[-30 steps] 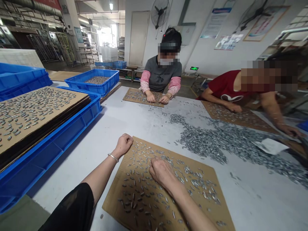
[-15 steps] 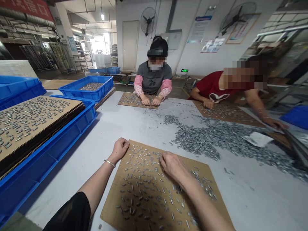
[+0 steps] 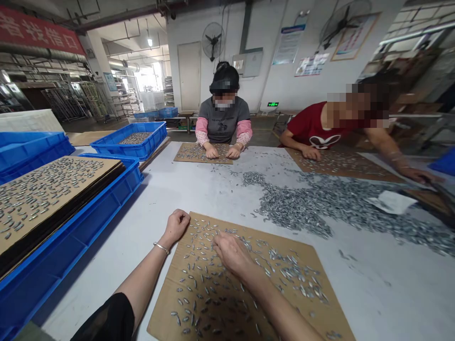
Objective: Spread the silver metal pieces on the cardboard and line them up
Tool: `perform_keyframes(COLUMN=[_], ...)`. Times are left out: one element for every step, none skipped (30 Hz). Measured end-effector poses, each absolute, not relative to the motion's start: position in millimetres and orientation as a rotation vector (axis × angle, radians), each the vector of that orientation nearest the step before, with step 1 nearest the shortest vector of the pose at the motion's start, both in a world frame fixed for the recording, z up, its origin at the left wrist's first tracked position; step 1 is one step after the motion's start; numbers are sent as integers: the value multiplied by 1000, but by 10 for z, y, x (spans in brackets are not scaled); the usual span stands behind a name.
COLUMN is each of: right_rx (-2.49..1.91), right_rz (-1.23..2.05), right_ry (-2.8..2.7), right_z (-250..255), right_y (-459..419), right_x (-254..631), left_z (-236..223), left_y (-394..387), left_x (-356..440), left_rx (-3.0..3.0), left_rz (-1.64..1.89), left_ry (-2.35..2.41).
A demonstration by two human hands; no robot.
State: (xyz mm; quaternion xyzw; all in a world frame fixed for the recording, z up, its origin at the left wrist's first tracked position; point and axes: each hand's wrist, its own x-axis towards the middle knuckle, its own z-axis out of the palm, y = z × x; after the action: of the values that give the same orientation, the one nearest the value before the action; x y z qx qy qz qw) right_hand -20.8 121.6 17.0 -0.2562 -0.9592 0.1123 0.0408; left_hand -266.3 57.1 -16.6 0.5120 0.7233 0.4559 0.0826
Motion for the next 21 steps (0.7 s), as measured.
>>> perform_keyframes(right_rx=[-712, -652, -613, -593, -589, -591, -595, -598, -598, -591, -582, -574, -568, -569, -577, -588, -598, -604, -607, -609, -607], right_rz=[334, 315, 287, 257, 229, 209, 195, 187, 187, 195, 210, 228, 244, 254, 257, 255, 253, 254, 260, 273, 294], right_ry=[-2945, -2955, -2969, -2986, -3004, -3021, -3038, -3054, -3071, -3087, -3100, -3109, -3117, -3122, -3122, -3120, -3120, -3121, -3123, -3124, -3124], right_z=[168, 167, 165, 163, 162, 163, 166, 173, 182, 195, 211, 229, 249, 269, 286, 301, 310, 313, 311, 304, 296], right_y=[1219, 1223, 1228, 1234, 1241, 1250, 1258, 1266, 1272, 1275, 1275, 1271, 1263, 1251, 1236, 1219, 1203, 1188, 1179, 1177, 1187], right_x=[-223, -237, -252, -265, -278, -289, -298, -307, -313, -317, -320, -322, -323, -323, -324, -324, -325, -324, -322, -317, -306], left_z=[-167, -170, -175, -182, -190, -198, -206, -213, -219, -222, -224, -224, -223, -222, -221, -220, -219, -219, -219, -219, -218], left_y=[573, 576, 580, 584, 588, 591, 594, 595, 595, 595, 594, 593, 592, 592, 592, 593, 593, 594, 594, 594, 593], left_x=[-2661, -2659, -2658, -2657, -2657, -2657, -2657, -2657, -2658, -2658, -2659, -2659, -2658, -2658, -2657, -2656, -2655, -2655, -2655, -2655, -2656], left_rx=[1527, 1526, 1524, 1522, 1519, 1515, 1512, 1509, 1507, 1505, 1504, 1503, 1504, 1506, 1507, 1508, 1509, 1508, 1507, 1507, 1507], left_rz=[1361, 1362, 1364, 1365, 1367, 1368, 1369, 1370, 1372, 1373, 1375, 1376, 1377, 1377, 1378, 1379, 1380, 1382, 1383, 1384, 1385], left_ry=[2161, 2161, 2160, 2160, 2159, 2157, 2155, 2153, 2151, 2150, 2149, 2147, 2147, 2146, 2146, 2146, 2147, 2148, 2149, 2149, 2149])
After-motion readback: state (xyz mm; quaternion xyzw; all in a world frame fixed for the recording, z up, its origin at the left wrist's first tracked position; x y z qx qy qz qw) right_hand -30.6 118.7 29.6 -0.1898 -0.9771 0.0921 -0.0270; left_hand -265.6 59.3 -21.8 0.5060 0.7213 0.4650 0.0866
